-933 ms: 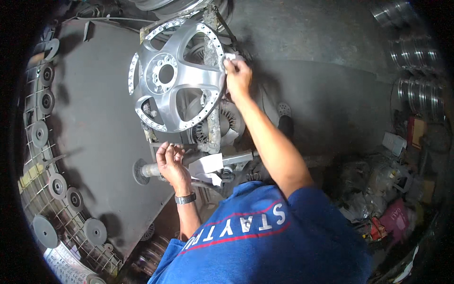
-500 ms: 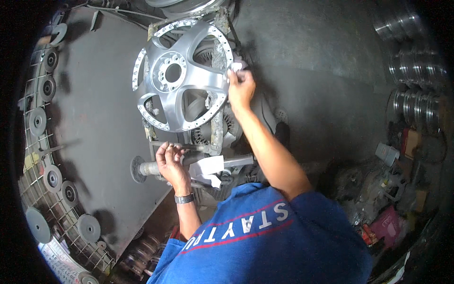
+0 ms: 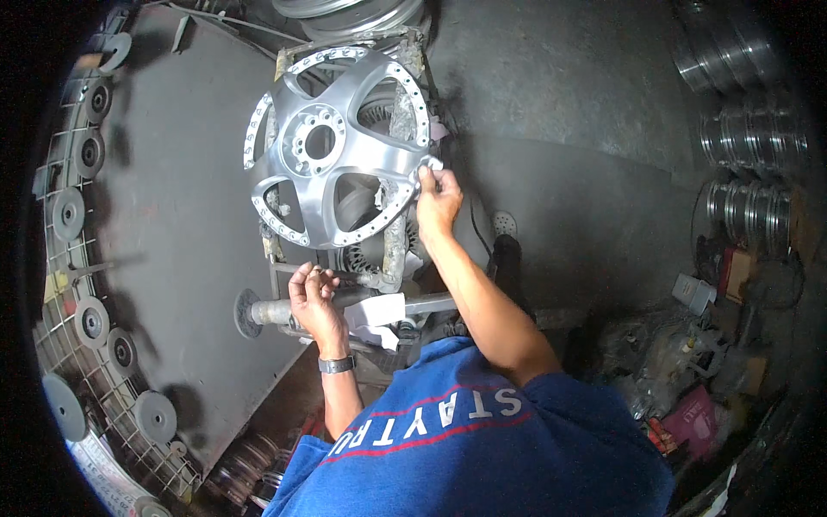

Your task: The person manually polishes a silver alloy wheel rim using a white abrasive pad. They rotate the rim on a stand and wipe different sections of the face and edges repeatedly.

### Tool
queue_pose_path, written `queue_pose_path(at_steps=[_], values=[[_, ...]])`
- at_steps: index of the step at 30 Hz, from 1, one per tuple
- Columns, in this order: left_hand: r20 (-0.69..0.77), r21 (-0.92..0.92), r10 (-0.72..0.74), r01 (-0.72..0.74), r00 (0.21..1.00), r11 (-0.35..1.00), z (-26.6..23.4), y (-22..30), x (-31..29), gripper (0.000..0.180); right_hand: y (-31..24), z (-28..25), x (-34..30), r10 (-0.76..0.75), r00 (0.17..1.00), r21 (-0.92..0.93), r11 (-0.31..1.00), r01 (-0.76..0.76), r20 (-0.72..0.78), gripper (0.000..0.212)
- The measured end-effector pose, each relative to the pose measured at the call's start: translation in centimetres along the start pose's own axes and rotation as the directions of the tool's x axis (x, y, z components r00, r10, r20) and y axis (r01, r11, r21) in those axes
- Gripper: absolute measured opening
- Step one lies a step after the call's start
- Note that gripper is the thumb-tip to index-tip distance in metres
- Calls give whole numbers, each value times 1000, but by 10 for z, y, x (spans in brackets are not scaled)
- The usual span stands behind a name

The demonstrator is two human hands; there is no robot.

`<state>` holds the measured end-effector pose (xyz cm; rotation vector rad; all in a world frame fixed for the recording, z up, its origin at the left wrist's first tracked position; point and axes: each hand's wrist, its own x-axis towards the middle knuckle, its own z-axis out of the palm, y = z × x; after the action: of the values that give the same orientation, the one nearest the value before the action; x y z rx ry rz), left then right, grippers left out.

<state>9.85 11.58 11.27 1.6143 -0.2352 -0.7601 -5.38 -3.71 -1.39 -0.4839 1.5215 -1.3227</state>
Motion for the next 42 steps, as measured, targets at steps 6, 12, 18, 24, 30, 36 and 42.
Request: queue_pose_path(at_steps=[6, 12, 18, 24, 30, 36, 42], values=[[-100, -27, -15, 12, 995, 1000, 1, -6, -1, 14, -36, 26, 87, -93, 993, -68, 993, 98, 66, 15], [-267, -40, -5, -6, 964, 999, 9, -11, 0, 15, -62, 59, 166, -225, 923, -273, 909, 315, 313, 21], [-473, 5, -1, 4, 881, 1000, 29, -14, -6, 16, -53, 15, 130, -148, 914, -364, 884, 294, 379, 25], [-605, 10, -53, 74, 794, 997, 70, -25, -15, 14, -102, 93, 213, -273, 595, -507, 331, 796, 756, 23], [-682, -43, -102, 100, 724, 994, 107, -26, -25, 14, -135, 195, 257, -132, 286, -272, 110, 956, 949, 29], [-707, -62, -89, 63, 701, 996, 124, -10, -20, 11, -129, 131, 251, -73, 358, -349, 114, 930, 931, 22], [-759, -79, -99, 59, 644, 995, 134, -13, -18, 11, -128, 178, 259, -95, 283, -272, 115, 955, 954, 22]])
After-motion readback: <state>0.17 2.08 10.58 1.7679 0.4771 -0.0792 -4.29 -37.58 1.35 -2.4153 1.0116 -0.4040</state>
